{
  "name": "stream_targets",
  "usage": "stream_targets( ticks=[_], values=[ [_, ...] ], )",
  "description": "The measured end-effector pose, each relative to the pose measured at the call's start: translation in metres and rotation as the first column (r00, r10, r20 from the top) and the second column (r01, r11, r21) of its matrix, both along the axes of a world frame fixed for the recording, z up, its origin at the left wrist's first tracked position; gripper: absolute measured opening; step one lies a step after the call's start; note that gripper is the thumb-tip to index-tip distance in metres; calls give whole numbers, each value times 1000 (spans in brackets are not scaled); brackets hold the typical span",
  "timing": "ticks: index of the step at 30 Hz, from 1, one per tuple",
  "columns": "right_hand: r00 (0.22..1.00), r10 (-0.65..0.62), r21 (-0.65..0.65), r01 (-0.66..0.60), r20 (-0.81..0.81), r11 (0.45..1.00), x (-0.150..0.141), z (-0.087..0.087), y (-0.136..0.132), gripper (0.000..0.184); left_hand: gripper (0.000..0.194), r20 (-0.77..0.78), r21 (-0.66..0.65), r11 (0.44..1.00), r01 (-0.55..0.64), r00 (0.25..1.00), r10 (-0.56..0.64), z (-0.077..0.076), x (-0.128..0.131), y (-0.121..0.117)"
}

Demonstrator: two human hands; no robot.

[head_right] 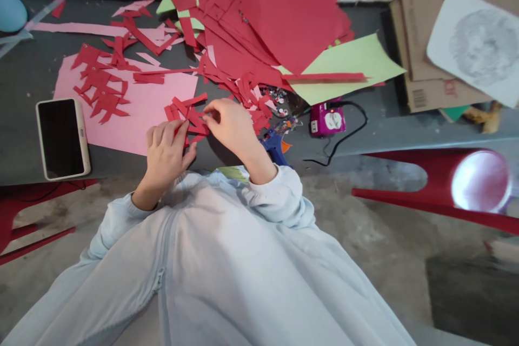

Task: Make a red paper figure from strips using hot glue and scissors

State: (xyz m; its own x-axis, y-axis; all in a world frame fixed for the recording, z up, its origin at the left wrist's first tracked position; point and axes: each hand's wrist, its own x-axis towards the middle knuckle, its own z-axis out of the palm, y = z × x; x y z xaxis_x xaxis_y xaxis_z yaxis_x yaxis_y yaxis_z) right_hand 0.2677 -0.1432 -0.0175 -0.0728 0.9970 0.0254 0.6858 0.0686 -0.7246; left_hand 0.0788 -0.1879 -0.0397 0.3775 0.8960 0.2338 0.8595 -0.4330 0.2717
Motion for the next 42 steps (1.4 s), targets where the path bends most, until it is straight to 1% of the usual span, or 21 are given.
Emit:
stream_targets(
  ticks=[2,5,9,11,14,18,22,27,31,37,42],
  values=[
    [997,16,-21,-14,76,1000,-7,0,-2,9,45,10,-11,1000,-2,1000,2,0,0,0],
    [989,3,-40,2,147,999,-17,-2,-3,13,46,13,-14,1000,1,1000,-1,-1,-1,0],
    [988,13,-62,-4,154,998,-23,-5,-1,10,47,7,5,1000,12,1000,-12,-4,-1,-1],
    [988,24,-86,-11,154,996,-24,-6,0,9,46,15,-2,1000,10,1000,-10,-5,-1,-1],
    [987,42,-99,-27,152,995,-24,-8,1,12,46,31,-25,1000,1,1000,0,-6,-1,-1],
    [995,39,-95,-30,93,995,-22,-4,2,14,45,44,-44,999,4,999,-2,-4,-1,0],
    [1000,26,-160,-27,-9,987,-18,-1,3,11,45,23,8,1000,12,1000,-12,-4,-1,-1],
    [989,7,-186,-34,-146,982,-13,-8,5,9,43,9,56,998,17,1000,-18,-6,-1,-1],
    [977,24,-211,-70,-212,975,-11,-10,7,9,41,13,55,998,29,999,-29,-5,-1,-1],
    [997,55,-181,-65,-63,981,-11,0,9,9,39,53,13,996,92,994,-92,-5,-1,0],
    [998,51,-219,-58,-37,974,-10,5,13,10,36,43,25,992,123,991,-124,-6,-1,-1]
  ],
)
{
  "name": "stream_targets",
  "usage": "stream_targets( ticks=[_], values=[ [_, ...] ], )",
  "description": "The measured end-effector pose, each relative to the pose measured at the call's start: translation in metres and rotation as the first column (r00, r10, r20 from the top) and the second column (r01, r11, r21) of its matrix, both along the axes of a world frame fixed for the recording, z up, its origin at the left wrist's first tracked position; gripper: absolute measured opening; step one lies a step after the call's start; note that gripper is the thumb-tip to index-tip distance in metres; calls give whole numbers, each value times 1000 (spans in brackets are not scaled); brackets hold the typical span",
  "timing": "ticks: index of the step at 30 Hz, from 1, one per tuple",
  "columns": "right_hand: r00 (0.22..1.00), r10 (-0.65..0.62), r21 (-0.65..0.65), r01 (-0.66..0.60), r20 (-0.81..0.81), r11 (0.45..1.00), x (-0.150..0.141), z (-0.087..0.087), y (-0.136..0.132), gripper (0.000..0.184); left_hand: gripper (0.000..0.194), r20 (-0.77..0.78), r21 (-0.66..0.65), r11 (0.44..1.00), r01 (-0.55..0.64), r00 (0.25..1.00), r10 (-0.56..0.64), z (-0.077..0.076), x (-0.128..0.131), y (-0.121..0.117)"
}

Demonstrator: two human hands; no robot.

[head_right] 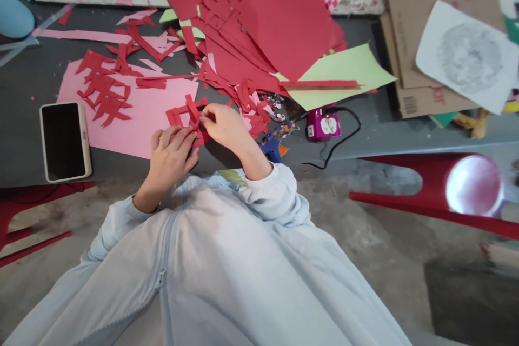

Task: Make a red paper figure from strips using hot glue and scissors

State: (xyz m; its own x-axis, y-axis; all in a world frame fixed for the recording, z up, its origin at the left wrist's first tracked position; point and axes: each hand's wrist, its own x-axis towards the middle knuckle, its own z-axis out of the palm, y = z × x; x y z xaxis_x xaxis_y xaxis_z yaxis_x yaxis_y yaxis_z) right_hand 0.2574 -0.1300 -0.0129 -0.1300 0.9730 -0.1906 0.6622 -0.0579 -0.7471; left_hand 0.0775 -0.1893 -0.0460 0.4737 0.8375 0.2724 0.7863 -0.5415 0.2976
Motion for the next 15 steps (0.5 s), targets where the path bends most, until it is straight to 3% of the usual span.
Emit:
stream_targets(
  ticks=[3,7,10,13,15],
  values=[
    [999,-33,-12,33,-26,999,2,1,2,7,32,-42,27,999,19,999,-18,1,0,0],
    [993,-32,-32,29,-113,999,5,-1,5,27,30,-64,47,999,21,998,-18,1,0,1],
    [996,-13,-39,9,-83,999,4,-2,6,21,26,-50,122,993,10,999,-4,0,-1,-1],
    [998,-13,-56,10,-58,998,1,-1,5,22,23,-16,206,977,-48,999,52,-2,-4,-5],
    [997,-26,-59,22,-73,998,-1,2,3,35,23,31,193,976,-106,994,102,-1,-7,-8]
  ],
)
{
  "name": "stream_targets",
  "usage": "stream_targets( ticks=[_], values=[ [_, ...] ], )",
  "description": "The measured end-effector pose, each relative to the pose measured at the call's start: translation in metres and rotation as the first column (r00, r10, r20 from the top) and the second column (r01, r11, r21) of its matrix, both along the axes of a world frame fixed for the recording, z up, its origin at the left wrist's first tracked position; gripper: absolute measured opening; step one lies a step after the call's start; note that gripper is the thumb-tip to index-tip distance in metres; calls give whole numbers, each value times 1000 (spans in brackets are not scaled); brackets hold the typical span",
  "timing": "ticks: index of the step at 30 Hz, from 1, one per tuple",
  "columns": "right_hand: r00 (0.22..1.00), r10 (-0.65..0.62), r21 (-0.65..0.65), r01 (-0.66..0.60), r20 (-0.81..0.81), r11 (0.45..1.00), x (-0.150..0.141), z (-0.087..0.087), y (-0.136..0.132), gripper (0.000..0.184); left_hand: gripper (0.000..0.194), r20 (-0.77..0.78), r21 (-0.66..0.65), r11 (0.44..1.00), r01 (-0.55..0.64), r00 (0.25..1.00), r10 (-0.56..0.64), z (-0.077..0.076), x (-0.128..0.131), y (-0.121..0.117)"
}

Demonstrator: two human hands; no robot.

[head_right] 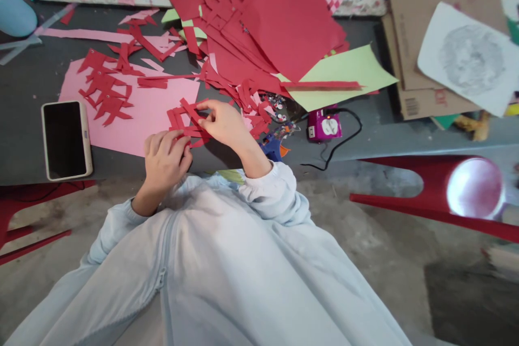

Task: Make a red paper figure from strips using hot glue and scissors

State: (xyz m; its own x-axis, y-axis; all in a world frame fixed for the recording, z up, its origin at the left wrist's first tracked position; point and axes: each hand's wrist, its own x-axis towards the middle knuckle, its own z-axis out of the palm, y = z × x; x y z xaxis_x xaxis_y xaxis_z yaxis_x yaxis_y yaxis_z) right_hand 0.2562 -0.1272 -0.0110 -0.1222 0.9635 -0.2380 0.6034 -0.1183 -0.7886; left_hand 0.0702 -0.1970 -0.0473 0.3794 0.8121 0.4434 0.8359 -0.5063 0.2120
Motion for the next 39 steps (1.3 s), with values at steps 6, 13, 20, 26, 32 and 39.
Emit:
stream_targets(
  ticks=[6,13,20,26,32,39],
  values=[
    [1000,2,-32,-3,-16,999,-3,2,-5,40,25,11,-46,991,-128,992,128,-2,-11,-4],
    [995,-85,-82,90,58,993,-2,-3,-5,9,27,53,-110,980,-167,983,174,0,-10,-8],
    [989,-136,-77,140,55,987,-2,-4,-7,11,37,43,-206,978,-44,998,54,24,-6,45],
    [982,-182,-171,170,-57,971,-2,0,-8,6,43,-73,-299,946,123,986,-152,26,0,97],
    [971,-198,-217,166,-137,962,-1,-3,-8,5,35,-71,-324,923,207,968,-242,22,1,122],
    [964,-195,-252,146,-182,957,2,-4,-7,7,31,-9,-399,874,278,952,-307,24,0,142]
  ],
)
